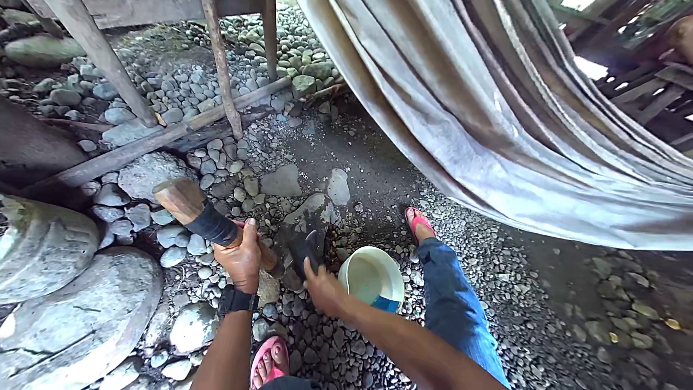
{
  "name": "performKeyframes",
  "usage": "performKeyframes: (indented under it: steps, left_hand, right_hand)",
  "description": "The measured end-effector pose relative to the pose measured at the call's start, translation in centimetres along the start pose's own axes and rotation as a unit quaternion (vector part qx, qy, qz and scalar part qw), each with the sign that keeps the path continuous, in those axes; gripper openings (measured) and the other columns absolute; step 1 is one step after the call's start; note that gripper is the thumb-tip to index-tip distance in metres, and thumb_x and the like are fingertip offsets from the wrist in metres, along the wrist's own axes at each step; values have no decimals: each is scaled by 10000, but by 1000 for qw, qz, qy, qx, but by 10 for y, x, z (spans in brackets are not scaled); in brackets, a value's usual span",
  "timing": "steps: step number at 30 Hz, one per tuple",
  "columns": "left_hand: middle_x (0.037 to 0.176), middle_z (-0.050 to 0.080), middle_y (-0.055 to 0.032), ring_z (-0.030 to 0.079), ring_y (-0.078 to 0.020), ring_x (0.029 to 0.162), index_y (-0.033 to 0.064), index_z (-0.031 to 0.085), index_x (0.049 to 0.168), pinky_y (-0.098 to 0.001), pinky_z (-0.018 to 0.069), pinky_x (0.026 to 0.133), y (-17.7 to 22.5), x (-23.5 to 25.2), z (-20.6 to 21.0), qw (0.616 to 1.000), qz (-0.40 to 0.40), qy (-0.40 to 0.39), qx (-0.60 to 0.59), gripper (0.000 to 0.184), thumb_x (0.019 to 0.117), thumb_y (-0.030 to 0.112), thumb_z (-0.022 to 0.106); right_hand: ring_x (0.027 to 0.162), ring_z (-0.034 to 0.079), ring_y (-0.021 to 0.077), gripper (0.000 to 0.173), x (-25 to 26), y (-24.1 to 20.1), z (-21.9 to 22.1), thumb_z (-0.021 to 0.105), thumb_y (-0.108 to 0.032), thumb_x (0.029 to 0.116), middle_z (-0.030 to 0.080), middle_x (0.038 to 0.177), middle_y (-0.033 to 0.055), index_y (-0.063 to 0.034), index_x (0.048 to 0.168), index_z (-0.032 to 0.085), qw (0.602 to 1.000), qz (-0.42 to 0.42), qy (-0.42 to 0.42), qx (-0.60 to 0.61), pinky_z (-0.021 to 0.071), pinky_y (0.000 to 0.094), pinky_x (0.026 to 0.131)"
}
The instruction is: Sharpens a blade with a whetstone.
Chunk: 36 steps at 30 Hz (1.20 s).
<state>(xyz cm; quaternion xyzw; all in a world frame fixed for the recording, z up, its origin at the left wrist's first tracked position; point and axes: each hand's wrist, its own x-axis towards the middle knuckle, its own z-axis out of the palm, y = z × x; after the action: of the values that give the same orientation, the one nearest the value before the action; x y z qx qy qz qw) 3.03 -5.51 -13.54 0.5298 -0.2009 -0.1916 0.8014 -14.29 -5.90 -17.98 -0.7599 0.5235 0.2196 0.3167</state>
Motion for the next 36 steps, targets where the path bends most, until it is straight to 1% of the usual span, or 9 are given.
performKeyframes:
  steps: [2, 7, 11, 13, 18, 23, 30, 33, 36]
  left_hand:
    - [644, 646, 77, 649, -22, 540, 21, 559, 963, -199, 590, 546, 1, 3, 0, 1000, -7, 6, -4, 155, 871, -61, 652]
    - [655, 651, 84, 651, -28, 550, 38, 555, 961, -207, 594, 569, 2, 1, -7, 1000, 0, -6, -8, 168, 862, -60, 650]
    - [647, 650, 81, 651, -23, 544, 26, 559, 964, -196, 592, 561, -1, 2, -6, 1000, -6, 8, -8, 158, 872, -64, 651]
    - [640, 650, 77, 650, -26, 537, 23, 563, 963, -197, 591, 556, -2, 3, -7, 1000, -11, 9, -4, 153, 873, -67, 648]
    - [649, 657, 81, 654, -28, 545, 34, 560, 956, -200, 593, 565, 5, -2, -6, 1000, -6, -8, -4, 157, 868, -68, 641]
    - [651, 652, 76, 656, -34, 544, 21, 550, 973, -213, 598, 558, 1, 2, -8, 1000, -13, -7, -3, 162, 871, -65, 640]
    - [643, 658, 73, 660, -39, 553, 19, 565, 967, -217, 600, 575, 7, -1, -8, 999, 1, -34, 0, 132, 878, -55, 629]
    - [647, 662, 81, 663, -28, 557, 2, 569, 992, -212, 602, 576, 8, 0, -9, 999, 3, -42, 12, 124, 894, -47, 628]
    - [646, 670, 103, 671, -30, 553, 38, 558, 994, -227, 613, 570, 5, 0, -10, 999, -1, -54, 3, 141, 903, -54, 615]
  right_hand:
    - [1226, 581, 523, 640, -1, 2, 1, 356, -277, 1132, 350, 1519, 398, -109, 1666, 45, 1000, -7, 2, -8, 503, 568, 1022]
    - [1297, 558, 466, 636, 44, -5, -46, 324, -297, 1138, 385, 1519, 361, -91, 1660, 26, 994, 88, 49, 32, 474, 509, 1076]
    - [1234, 578, 523, 646, -5, 0, 1, 387, -267, 1123, 371, 1502, 405, -91, 1663, 78, 1000, -10, 10, 7, 501, 572, 1028]
    - [1232, 574, 537, 648, -6, 7, 10, 400, -266, 1121, 362, 1505, 410, -104, 1665, 88, 1000, -22, 9, -10, 505, 580, 1020]
    - [1312, 543, 478, 634, 44, -1, -53, 315, -292, 1138, 381, 1522, 364, -91, 1659, 14, 995, 89, 32, 25, 472, 527, 1076]
    - [1243, 560, 542, 657, -11, 1, 8, 384, -263, 1126, 339, 1512, 414, -104, 1665, 43, 1000, -18, -7, 1, 496, 582, 1029]
    - [1293, 540, 516, 650, 38, -6, -40, 352, -269, 1132, 321, 1546, 383, -134, 1667, 7, 995, 70, 46, 58, 484, 566, 1055]
    - [1317, 489, 577, 733, -5, -4, -14, 469, -156, 1084, 281, 1544, 431, -118, 1667, 25, 996, -9, 20, 83, 461, 646, 1061]
    - [1312, 478, 599, 707, -7, 9, 0, 479, -196, 1091, 312, 1525, 438, -121, 1669, 79, 997, -55, 26, 57, 456, 666, 1042]
